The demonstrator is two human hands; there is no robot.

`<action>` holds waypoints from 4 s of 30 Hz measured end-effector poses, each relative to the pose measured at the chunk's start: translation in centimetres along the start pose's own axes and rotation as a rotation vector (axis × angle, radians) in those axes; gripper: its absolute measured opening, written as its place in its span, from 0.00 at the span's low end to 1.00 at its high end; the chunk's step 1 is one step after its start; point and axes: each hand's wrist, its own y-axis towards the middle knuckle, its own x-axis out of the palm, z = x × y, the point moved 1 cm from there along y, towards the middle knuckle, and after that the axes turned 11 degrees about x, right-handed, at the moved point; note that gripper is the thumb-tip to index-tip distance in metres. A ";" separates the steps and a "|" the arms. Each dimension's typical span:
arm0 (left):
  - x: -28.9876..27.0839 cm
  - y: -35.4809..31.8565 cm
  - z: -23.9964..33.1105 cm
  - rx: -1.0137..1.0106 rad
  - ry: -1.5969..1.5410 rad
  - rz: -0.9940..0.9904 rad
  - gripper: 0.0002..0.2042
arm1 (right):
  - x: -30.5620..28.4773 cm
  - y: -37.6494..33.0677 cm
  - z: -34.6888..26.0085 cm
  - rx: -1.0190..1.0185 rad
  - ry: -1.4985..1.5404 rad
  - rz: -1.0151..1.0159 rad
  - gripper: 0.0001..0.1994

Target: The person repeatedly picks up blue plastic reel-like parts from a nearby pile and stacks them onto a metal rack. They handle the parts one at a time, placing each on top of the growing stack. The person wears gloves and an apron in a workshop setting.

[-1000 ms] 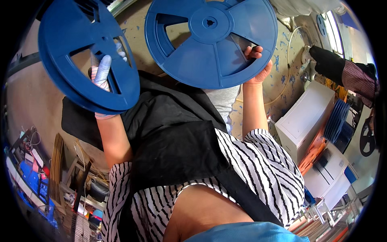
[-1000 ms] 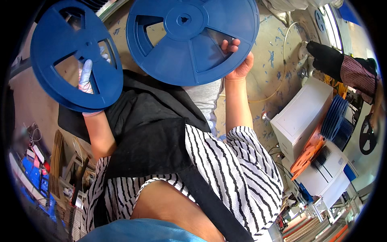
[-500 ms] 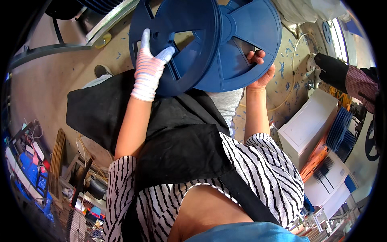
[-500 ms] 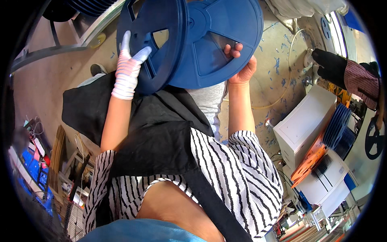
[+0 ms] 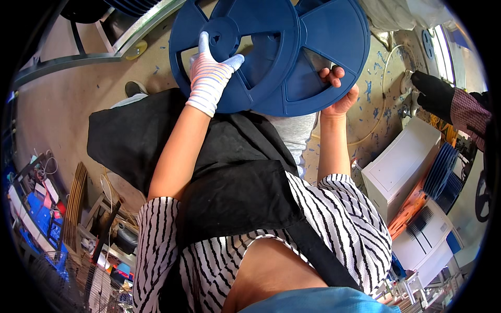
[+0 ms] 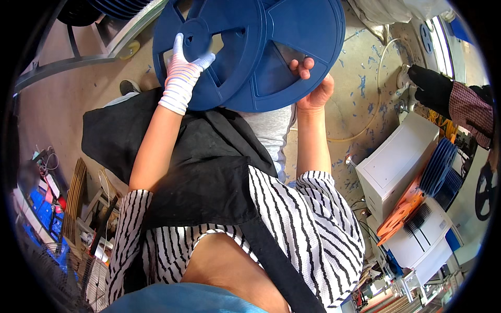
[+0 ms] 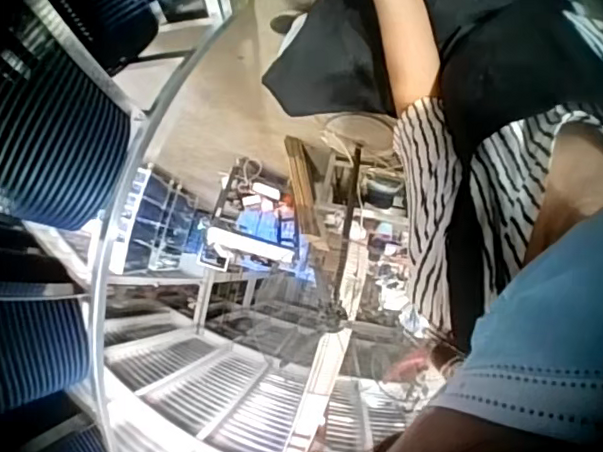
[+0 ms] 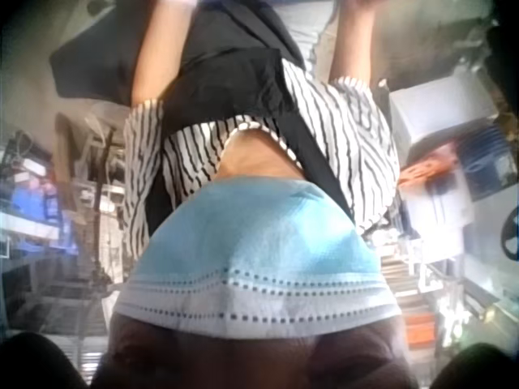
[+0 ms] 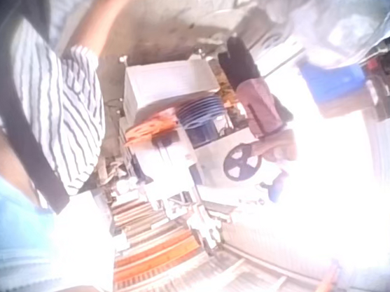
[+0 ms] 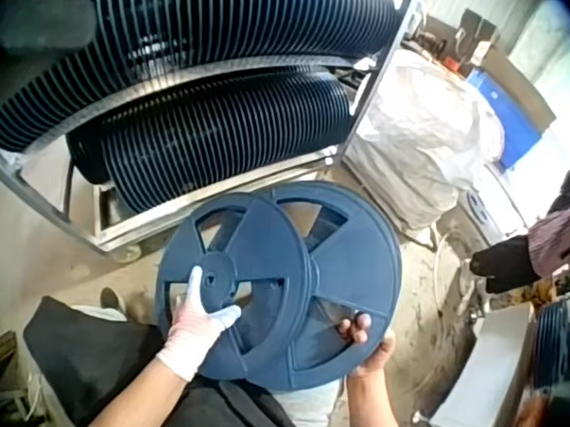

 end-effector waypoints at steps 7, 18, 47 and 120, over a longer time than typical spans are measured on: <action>1.7 0.5 -0.2 0.027 -0.045 -0.029 0.52 | -0.6 -0.5 -0.2 -0.009 -0.045 -0.048 0.17; 2.6 0.5 -2.1 0.129 -0.228 0.063 0.53 | -1.5 -0.6 -0.2 0.015 0.019 -0.048 0.18; 3.8 0.9 -3.6 0.161 -0.389 0.073 0.47 | -0.7 -0.3 0.0 0.005 0.006 -0.043 0.16; -0.1 -0.9 -2.0 0.405 -1.181 -0.138 0.37 | 9.3 1.9 3.7 -0.186 -0.443 0.531 0.16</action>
